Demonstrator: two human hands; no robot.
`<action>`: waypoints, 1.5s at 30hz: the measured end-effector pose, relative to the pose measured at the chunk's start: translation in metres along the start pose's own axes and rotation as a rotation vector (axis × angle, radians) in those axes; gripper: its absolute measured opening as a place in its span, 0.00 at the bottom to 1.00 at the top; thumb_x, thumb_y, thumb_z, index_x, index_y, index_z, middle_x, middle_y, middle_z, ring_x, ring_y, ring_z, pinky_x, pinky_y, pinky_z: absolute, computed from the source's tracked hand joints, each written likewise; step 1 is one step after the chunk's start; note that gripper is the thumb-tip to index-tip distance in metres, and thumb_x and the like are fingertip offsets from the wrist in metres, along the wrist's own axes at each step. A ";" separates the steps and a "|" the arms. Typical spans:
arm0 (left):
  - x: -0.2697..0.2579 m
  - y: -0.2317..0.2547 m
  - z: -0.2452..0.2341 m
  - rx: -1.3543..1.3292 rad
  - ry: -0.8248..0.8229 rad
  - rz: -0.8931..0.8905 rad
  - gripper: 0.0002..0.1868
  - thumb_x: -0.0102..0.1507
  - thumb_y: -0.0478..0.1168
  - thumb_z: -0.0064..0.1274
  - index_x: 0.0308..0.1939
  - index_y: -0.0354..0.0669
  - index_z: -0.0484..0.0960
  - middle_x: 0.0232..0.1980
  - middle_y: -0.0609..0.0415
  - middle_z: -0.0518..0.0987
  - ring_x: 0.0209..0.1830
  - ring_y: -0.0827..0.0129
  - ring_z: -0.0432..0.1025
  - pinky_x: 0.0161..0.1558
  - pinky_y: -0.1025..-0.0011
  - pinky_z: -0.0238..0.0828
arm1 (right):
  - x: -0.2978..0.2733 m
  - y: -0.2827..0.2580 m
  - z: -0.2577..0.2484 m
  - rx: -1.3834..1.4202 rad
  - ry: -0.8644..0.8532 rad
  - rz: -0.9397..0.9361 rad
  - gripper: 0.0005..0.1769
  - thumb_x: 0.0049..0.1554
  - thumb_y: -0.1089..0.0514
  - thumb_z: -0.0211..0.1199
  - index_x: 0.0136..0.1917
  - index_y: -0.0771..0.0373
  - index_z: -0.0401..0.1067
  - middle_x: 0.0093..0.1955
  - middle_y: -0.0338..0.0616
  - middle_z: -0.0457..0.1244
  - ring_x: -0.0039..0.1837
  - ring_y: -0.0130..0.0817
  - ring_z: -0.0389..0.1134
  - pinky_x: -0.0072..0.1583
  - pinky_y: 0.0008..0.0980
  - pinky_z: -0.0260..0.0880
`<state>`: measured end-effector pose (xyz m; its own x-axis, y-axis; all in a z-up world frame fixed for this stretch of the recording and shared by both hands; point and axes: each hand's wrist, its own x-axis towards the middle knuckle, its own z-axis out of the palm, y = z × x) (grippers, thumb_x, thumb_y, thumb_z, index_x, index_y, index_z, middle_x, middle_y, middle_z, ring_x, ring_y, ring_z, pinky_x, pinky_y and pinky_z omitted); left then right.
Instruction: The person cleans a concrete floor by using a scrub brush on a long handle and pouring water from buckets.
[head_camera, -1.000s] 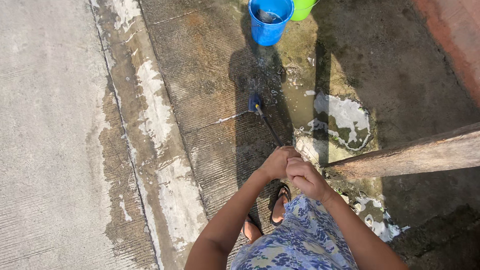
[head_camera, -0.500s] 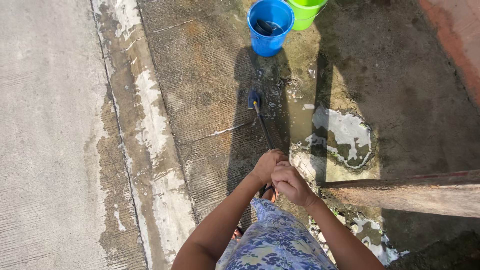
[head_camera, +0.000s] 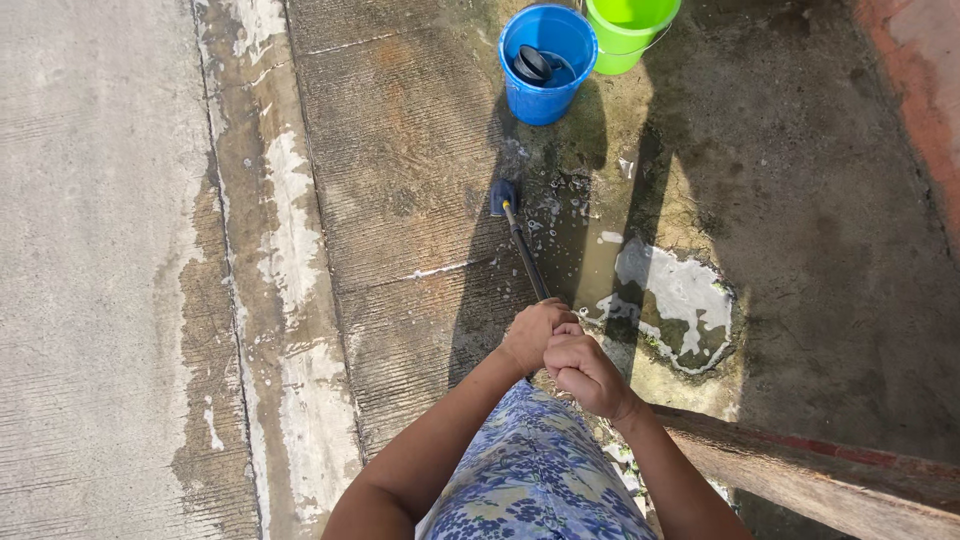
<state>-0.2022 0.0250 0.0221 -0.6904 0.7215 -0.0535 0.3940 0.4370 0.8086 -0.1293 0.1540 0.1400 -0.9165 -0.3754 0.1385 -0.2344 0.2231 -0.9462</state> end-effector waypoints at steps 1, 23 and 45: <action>0.005 0.003 0.000 -0.016 0.005 -0.041 0.07 0.57 0.46 0.54 0.36 0.52 0.83 0.45 0.57 0.78 0.53 0.61 0.73 0.50 0.65 0.70 | 0.002 0.003 -0.006 0.012 -0.008 -0.012 0.08 0.44 0.60 0.51 0.27 0.64 0.58 0.27 0.42 0.53 0.34 0.38 0.52 0.57 0.35 0.56; 0.052 -0.003 -0.038 0.184 0.157 0.175 0.10 0.49 0.45 0.56 0.25 0.43 0.76 0.34 0.51 0.79 0.42 0.53 0.73 0.48 0.61 0.72 | 0.052 0.015 -0.049 0.190 0.031 -0.108 0.09 0.41 0.60 0.51 0.25 0.64 0.56 0.25 0.40 0.55 0.32 0.37 0.52 0.49 0.33 0.57; 0.090 0.029 -0.088 -0.123 -0.066 0.443 0.05 0.57 0.40 0.55 0.31 0.43 0.80 0.34 0.52 0.72 0.41 0.57 0.69 0.49 0.64 0.67 | 0.079 -0.035 -0.051 -0.046 0.221 -0.212 0.07 0.38 0.64 0.52 0.25 0.65 0.55 0.26 0.46 0.49 0.33 0.44 0.52 0.49 0.38 0.58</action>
<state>-0.3064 0.0546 0.0923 -0.4300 0.8586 0.2791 0.5650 0.0148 0.8249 -0.2095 0.1625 0.1988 -0.8928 -0.2143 0.3963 -0.4376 0.2031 -0.8760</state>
